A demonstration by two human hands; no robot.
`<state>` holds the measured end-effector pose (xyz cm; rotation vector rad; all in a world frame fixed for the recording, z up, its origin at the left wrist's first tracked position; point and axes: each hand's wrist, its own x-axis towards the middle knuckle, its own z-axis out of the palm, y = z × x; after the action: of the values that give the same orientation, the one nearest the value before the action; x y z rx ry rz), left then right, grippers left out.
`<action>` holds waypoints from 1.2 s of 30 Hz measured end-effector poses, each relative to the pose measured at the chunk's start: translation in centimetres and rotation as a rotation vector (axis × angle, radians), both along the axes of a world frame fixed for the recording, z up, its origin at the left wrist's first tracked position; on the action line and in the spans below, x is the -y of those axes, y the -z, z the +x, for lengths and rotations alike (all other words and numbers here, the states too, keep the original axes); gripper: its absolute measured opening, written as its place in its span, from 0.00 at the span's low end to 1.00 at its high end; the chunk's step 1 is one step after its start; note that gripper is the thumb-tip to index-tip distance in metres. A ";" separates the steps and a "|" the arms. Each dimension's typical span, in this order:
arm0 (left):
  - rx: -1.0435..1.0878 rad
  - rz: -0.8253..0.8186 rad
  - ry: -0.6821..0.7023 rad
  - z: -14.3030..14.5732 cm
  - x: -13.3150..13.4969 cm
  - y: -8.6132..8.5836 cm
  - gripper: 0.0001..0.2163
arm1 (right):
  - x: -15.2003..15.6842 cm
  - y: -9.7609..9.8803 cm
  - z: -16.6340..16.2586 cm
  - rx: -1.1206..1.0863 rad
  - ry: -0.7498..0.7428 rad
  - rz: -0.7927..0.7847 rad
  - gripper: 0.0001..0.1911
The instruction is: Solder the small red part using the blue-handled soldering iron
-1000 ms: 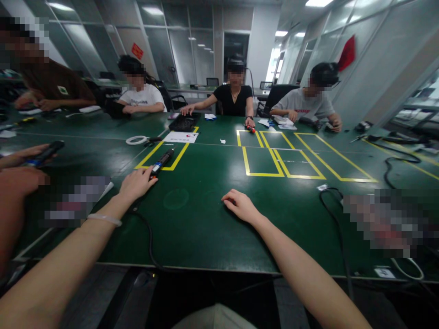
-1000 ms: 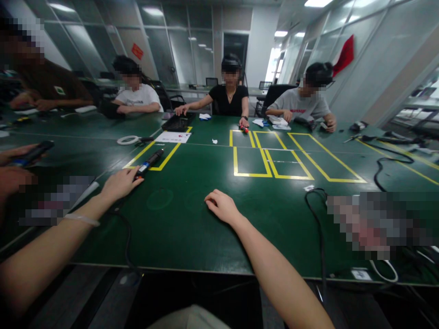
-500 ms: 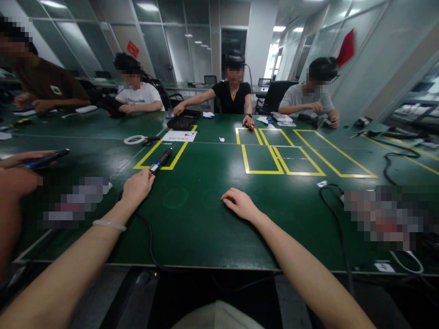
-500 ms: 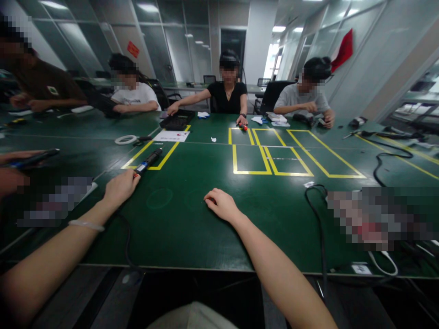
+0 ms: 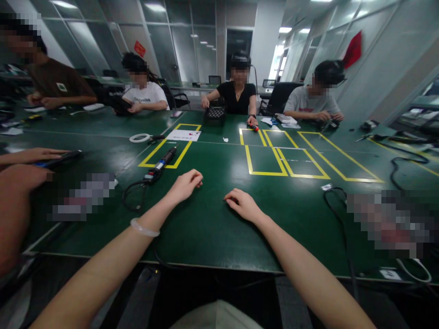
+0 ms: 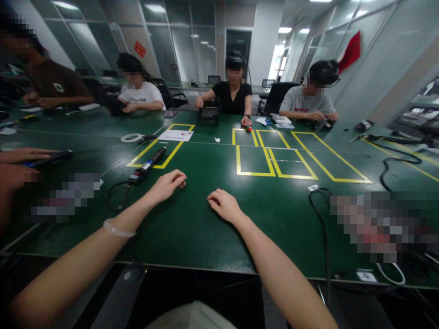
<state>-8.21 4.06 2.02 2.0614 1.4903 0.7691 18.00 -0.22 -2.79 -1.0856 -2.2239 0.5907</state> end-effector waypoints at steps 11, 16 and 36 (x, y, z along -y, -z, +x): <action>0.502 -0.446 0.365 6.5 4.0 2.6 0.28 | 0.5 -0.4 -0.5 -0.171 -0.058 -0.062 0.14; 0.516 -0.441 0.403 6.4 3.9 3.1 0.27 | 0.6 -0.4 -0.7 -0.185 -0.060 -0.064 0.07; 0.277 -0.063 0.269 6.3 4.3 2.1 0.09 | -0.4 0.1 -0.4 -0.490 0.008 -0.364 0.12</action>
<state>-1.89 -0.25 -0.13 1.9624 1.0487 0.8464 17.55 0.19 -2.89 -0.9854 -1.7231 1.1553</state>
